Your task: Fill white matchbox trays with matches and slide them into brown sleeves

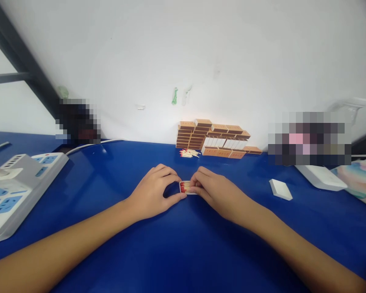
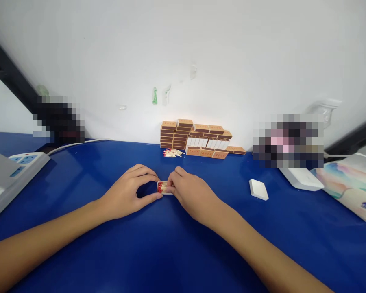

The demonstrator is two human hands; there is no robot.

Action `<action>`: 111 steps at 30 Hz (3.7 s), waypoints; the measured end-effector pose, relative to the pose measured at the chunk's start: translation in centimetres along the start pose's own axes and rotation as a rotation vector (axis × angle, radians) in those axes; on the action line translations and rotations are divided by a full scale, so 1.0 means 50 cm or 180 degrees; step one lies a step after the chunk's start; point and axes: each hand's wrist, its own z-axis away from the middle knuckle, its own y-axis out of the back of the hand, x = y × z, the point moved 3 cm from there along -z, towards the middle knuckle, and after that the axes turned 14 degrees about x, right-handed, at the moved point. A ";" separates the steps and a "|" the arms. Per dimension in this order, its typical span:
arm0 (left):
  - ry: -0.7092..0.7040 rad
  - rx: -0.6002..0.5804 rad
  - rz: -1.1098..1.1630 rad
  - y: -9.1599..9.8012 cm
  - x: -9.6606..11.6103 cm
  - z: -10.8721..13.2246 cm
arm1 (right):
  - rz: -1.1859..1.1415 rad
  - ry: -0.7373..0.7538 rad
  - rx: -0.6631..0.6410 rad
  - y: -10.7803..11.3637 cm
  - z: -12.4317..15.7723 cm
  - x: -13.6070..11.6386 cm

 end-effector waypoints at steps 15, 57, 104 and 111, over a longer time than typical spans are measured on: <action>0.0013 -0.0053 -0.0042 0.000 0.003 -0.003 | -0.0464 0.0171 0.0150 -0.002 0.011 0.029; -0.0008 -0.0027 -0.0004 0.000 0.002 -0.001 | -0.0068 0.0530 0.0403 0.007 0.014 0.023; -0.0269 0.0022 0.0402 0.002 0.014 -0.002 | -0.1075 -0.0191 0.0391 -0.009 0.017 0.012; -0.0271 -0.0047 0.0489 0.001 0.016 -0.001 | -0.1071 -0.0222 0.0393 -0.010 0.015 0.013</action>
